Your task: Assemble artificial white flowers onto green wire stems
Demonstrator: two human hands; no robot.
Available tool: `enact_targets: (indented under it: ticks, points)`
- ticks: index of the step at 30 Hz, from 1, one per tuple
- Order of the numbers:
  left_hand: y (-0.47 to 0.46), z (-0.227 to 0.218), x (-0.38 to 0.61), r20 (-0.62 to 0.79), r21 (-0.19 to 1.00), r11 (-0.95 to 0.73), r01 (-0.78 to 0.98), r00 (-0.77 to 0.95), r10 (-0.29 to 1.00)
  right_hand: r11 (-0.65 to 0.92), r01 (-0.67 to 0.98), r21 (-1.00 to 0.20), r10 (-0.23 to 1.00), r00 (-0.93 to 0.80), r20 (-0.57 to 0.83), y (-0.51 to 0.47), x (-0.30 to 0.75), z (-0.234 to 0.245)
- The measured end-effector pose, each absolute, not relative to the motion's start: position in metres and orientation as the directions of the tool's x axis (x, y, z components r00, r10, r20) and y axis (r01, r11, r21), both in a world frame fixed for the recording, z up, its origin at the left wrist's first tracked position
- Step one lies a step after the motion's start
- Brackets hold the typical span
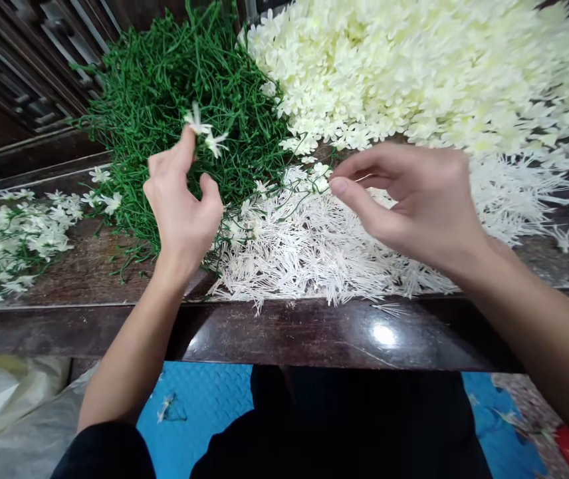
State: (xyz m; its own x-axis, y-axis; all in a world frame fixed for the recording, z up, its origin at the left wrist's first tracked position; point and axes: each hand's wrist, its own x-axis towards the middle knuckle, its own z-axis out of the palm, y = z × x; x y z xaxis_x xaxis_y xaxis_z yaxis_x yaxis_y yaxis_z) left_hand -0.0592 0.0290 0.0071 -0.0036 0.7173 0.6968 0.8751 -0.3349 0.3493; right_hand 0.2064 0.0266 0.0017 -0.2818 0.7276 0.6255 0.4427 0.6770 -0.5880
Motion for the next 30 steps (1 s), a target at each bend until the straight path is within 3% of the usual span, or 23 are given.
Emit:
enact_targets:
  ticks: [5,11,14,17,20,22,26,30]
  points:
    - [0.036,0.002,-0.078,0.732,0.233,-0.459,0.858,0.156,0.664,0.758,0.524,-0.388,0.647,-0.682,0.341,0.027,0.206,-0.008]
    - [0.021,0.003,-0.042,0.702,0.133,-0.581,0.803,0.338,0.627,0.768,0.533,-0.355,0.614,-0.770,0.173,0.018,0.201,-0.005]
    - [0.017,0.001,-0.029,0.682,0.081,-0.628,0.774,0.416,0.601,0.737,0.537,-0.411,0.653,-0.722,0.227,0.021,0.202,-0.002]
    - [0.013,0.003,-0.023,0.694,0.083,-0.666,0.741,0.437,0.572,0.706,0.450,-0.547,0.695,-0.588,0.413,0.023,0.203,0.002]
    - [0.006,0.007,-0.018,0.672,0.226,-0.661,0.715,0.377,0.637,0.648,0.265,-0.714,0.752,-0.374,0.543,0.022,0.202,0.007]
    - [0.000,0.009,-0.014,0.598,0.400,-0.619,0.676,0.319,0.735,0.577,0.134,-0.806,0.800,-0.290,0.525,0.020,0.200,0.010]
    - [-0.006,0.006,-0.005,0.450,0.698,-0.520,0.492,0.263,0.853,0.384,-0.106,-0.917,0.848,-0.352,0.396,0.018,0.198,0.010]
    - [-0.005,0.001,-0.002,0.449,0.810,-0.486,0.330,0.186,0.874,0.256,-0.203,-0.945,0.826,-0.463,0.323,0.021,0.200,0.007]
